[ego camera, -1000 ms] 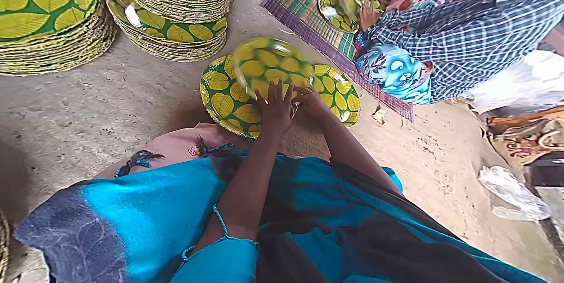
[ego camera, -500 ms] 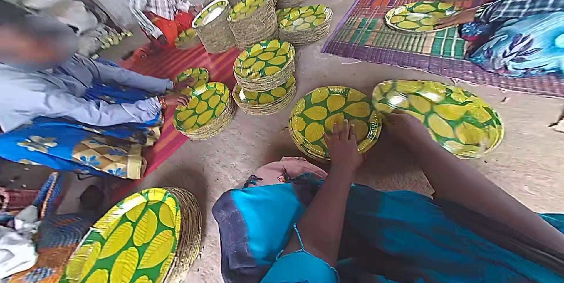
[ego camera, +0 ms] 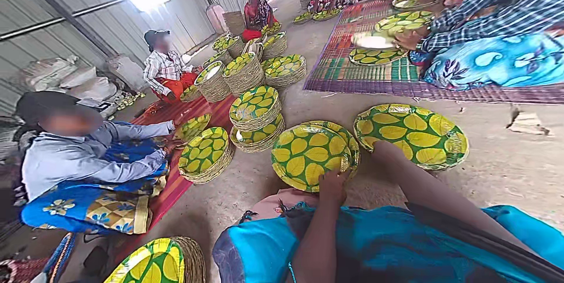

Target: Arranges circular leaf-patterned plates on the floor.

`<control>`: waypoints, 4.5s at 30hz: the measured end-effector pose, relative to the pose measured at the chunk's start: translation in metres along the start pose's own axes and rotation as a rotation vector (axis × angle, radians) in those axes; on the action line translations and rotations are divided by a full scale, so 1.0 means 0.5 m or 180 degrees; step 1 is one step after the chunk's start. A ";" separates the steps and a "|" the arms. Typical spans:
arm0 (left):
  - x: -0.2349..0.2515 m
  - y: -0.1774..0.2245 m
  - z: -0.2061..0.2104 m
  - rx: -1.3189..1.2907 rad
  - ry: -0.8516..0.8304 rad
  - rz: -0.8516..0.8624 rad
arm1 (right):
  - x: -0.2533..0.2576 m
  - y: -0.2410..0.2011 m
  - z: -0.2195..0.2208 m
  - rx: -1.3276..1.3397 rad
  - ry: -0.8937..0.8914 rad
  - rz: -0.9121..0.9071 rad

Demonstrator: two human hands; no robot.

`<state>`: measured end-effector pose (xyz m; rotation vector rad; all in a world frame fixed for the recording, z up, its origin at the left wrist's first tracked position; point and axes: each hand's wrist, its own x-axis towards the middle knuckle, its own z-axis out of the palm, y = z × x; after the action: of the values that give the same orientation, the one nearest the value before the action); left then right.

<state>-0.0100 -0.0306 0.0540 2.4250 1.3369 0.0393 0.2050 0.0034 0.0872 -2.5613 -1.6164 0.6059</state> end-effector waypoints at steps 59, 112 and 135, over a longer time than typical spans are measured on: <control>0.021 -0.008 0.003 -0.0078 0.0076 -0.0517 | 0.006 0.010 0.019 -0.0515 -0.0170 0.0082; -0.231 -0.010 -0.414 -0.6650 0.4711 -0.0124 | -0.148 -0.028 0.076 0.1679 0.0192 0.0263; -0.087 -0.170 -0.282 -0.7266 0.5262 -0.2478 | -0.149 -0.043 0.085 0.1117 -0.0592 0.0123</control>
<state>-0.1308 0.0177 0.1639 -0.4589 0.9315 2.0114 0.1433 -0.0592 0.0755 -2.3397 -1.3604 1.0541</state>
